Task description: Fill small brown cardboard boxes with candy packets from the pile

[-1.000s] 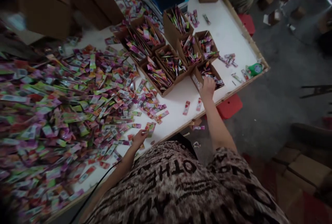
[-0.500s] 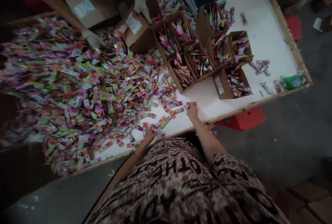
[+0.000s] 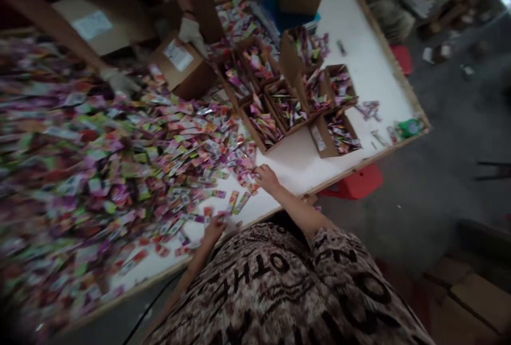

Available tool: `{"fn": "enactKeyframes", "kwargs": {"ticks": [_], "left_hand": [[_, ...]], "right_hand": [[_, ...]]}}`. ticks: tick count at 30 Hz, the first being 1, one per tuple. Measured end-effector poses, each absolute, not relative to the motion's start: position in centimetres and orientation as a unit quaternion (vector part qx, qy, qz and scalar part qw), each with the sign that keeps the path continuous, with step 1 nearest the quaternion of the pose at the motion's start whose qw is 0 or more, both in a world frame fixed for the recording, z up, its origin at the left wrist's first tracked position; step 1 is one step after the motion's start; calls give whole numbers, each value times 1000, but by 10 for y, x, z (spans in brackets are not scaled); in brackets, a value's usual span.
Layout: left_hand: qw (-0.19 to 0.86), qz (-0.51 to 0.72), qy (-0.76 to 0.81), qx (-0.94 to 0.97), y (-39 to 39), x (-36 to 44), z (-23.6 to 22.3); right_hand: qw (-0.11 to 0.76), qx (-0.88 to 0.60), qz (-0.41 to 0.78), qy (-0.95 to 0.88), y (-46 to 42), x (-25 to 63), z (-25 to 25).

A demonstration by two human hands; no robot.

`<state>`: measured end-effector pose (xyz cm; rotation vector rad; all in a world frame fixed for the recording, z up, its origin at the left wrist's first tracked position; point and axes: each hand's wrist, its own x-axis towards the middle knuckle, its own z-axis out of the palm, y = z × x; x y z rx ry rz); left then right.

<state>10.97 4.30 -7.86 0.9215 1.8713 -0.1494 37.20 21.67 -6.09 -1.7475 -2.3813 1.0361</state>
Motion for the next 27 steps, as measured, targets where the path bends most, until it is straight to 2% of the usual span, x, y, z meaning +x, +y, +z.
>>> {"fn": "enactKeyframes", "kwargs": {"ticks": [2, 5, 7, 9, 13, 15, 18, 20, 22, 25, 27], "left_hand": [[502, -83, 781, 361, 47, 106, -85], [497, -101, 791, 343, 53, 104, -95], [493, -98, 792, 347, 56, 106, -98], [491, -91, 792, 350, 58, 109, -97], [517, -68, 777, 352, 66, 107, -96], [542, -42, 765, 346, 71, 100, -95], [570, 34, 764, 300, 71, 77, -89], [616, 149, 742, 221, 63, 55, -75], [649, 298, 690, 120, 50, 24, -55], [597, 488, 637, -6, 19, -52, -17], [506, 603, 613, -66, -16, -118, 10]], "right_hand": [[108, -616, 271, -732, 216, 414, -28], [215, -754, 88, -615, 237, 498, 33], [239, -821, -36, -517, 264, 553, 64], [215, -853, -71, -470, 293, 591, 77], [66, -846, 96, -521, 316, 615, 64], [77, -841, 77, -530, 305, 609, 54], [151, -830, 3, -536, 272, 580, 41], [166, -793, 61, -583, 244, 543, 26], [150, -708, 190, -664, 214, 497, 3], [21, -520, 377, -766, 175, 417, -36], [-72, -420, 426, -798, 157, 362, -55]]}}
